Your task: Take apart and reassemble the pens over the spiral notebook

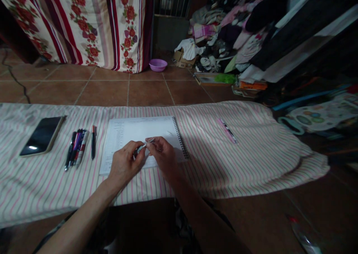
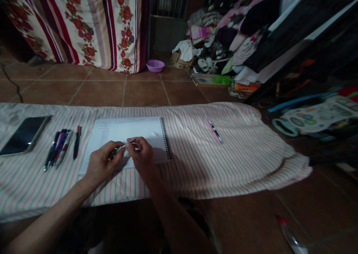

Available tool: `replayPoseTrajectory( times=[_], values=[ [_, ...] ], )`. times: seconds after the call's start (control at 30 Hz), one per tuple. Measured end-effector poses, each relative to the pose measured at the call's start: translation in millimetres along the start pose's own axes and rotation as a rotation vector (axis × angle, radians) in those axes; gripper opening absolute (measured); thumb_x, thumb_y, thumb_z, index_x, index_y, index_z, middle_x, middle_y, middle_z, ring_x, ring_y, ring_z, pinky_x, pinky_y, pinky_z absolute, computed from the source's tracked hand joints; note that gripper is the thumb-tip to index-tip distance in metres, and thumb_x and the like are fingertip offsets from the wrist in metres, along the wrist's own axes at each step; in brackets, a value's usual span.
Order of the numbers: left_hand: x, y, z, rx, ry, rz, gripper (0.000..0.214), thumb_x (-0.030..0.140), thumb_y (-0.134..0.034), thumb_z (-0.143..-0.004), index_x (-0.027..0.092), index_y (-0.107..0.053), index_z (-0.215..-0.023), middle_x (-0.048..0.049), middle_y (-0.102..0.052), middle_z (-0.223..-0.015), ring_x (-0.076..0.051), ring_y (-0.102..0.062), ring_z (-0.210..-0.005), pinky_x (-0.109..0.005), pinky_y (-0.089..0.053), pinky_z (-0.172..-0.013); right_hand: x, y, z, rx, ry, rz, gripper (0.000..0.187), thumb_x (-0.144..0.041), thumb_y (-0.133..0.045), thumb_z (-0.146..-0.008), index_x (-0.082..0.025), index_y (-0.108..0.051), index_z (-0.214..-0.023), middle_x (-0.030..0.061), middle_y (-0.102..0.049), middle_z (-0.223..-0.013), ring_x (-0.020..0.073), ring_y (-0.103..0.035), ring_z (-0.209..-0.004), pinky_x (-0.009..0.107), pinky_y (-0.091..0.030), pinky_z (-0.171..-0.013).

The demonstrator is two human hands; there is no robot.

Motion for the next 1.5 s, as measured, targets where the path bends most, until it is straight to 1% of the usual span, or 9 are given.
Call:
replayPoseTrajectory(
  times=[0.2, 0.3, 0.37, 0.47, 0.6, 0.73, 0.83, 1.07, 1.5],
  values=[
    [-0.3, 0.7, 0.6, -0.002, 0.006, 0.006, 0.016, 0.025, -0.045, -0.084, 0.017, -0.056, -0.092, 0.0, -0.06, -0.072, -0.009, -0.052, -0.054, -0.021, -0.041, -0.053, -2.4, -7.8, 3.3, -0.065, -0.018, 0.026, 0.014, -0.028, -0.06, -0.072, -0.018, -0.061, -0.081, 0.0019, -0.068, -0.078, 0.0131, -0.064, -0.069, 0.022, -0.051, -0.055],
    [-2.7, 2.2, 0.3, 0.006, 0.031, 0.028, 0.017, 0.026, -0.045, -0.084, 0.016, -0.056, -0.09, -0.0014, -0.062, -0.075, -0.01, -0.055, -0.057, -0.023, -0.044, -0.056, -4.0, -2.3, -1.0, -0.096, 0.02, 0.089, 0.023, -0.028, -0.063, -0.07, -0.019, -0.06, -0.091, 0.0025, -0.068, -0.085, 0.014, -0.065, -0.074, 0.024, -0.052, -0.057],
    [-4.8, 3.0, 0.2, 0.011, 0.055, 0.029, 0.017, 0.027, -0.045, -0.084, 0.016, -0.057, -0.089, -0.002, -0.063, -0.076, -0.011, -0.056, -0.057, -0.023, -0.044, -0.056, -1.6, 11.8, -8.1, -0.067, 0.036, 0.171, 0.029, -0.029, -0.064, -0.069, -0.02, -0.059, -0.096, 0.0031, -0.067, -0.086, 0.0139, -0.064, -0.071, 0.023, -0.051, -0.053],
    [-6.3, 3.1, 0.2, 0.012, 0.076, 0.012, 0.018, 0.027, -0.044, -0.083, 0.016, -0.057, -0.089, -0.0015, -0.063, -0.074, -0.011, -0.055, -0.055, -0.023, -0.044, -0.054, -2.6, 47.7, -21.0, 0.082, 0.088, 0.278, 0.025, -0.033, -0.057, -0.074, -0.019, -0.06, -0.094, 0.0028, -0.065, -0.082, 0.0125, -0.062, -0.063, 0.022, -0.05, -0.049],
    [-4.9, 1.5, 0.9, -0.003, 0.066, -0.002, 0.018, 0.027, -0.044, -0.083, 0.017, -0.058, -0.088, -0.0013, -0.063, -0.072, -0.011, -0.056, -0.056, -0.024, -0.044, -0.054, -14.3, 79.3, -33.2, 0.181, 0.179, 0.538, 0.023, -0.03, -0.052, -0.077, -0.018, -0.064, -0.091, 0.0042, -0.065, -0.081, 0.0134, -0.06, -0.062, 0.028, -0.051, -0.06],
    [-5.7, 1.0, 2.1, -0.012, 0.072, -0.007, 0.016, 0.026, -0.045, -0.083, 0.017, -0.057, -0.088, -0.0014, -0.064, -0.074, -0.011, -0.055, -0.055, -0.024, -0.043, -0.053, -25.2, 94.4, -37.7, 0.255, 0.192, 0.848, 0.023, -0.021, -0.049, -0.077, -0.016, -0.067, -0.091, 0.0088, -0.065, -0.09, 0.0162, -0.061, -0.07, 0.031, -0.048, -0.075],
    [-6.2, 2.4, 2.2, -0.015, 0.08, -0.016, 0.015, 0.026, -0.045, -0.083, 0.018, -0.057, -0.087, -0.0006, -0.063, -0.072, -0.011, -0.055, -0.053, -0.024, -0.043, -0.051, -25.0, 95.5, -39.0, 0.26, 0.169, 0.958, 0.024, -0.019, -0.049, -0.078, -0.018, -0.069, -0.091, 0.0088, -0.065, -0.091, 0.0169, -0.061, -0.073, 0.03, -0.046, -0.077],
    [-7.3, 8.1, 0.7, 0.007, 0.097, -0.003, 0.016, 0.026, -0.044, -0.082, 0.018, -0.057, -0.086, 0.0003, -0.063, -0.07, -0.009, -0.054, -0.05, -0.022, -0.042, -0.049, -16.5, 88.3, -41.5, 0.236, 0.154, 1.051, 0.021, -0.021, -0.053, -0.078, -0.022, -0.069, -0.091, 0.0064, -0.065, -0.091, 0.0179, -0.062, -0.077, 0.028, -0.044, -0.073],
    [-6.8, 2.6, 3.0, -0.027, 0.088, 0.003, 0.018, 0.027, -0.045, -0.083, 0.016, -0.059, -0.087, -0.0005, -0.062, -0.07, -0.01, -0.054, -0.052, -0.023, -0.042, -0.051, -16.3, 78.3, -40.0, 0.196, 0.208, 1.193, 0.019, -0.023, -0.056, -0.08, -0.022, -0.068, -0.094, 0.0056, -0.065, -0.091, 0.018, -0.061, -0.079, 0.027, -0.041, -0.068]
  ],
)
Point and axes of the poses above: each hand's wrist, its own z-axis away from the middle knuckle, its own y-axis out of the back of the hand, x = y × z, the point moved 10 cm from there along -z, towards the middle knuckle
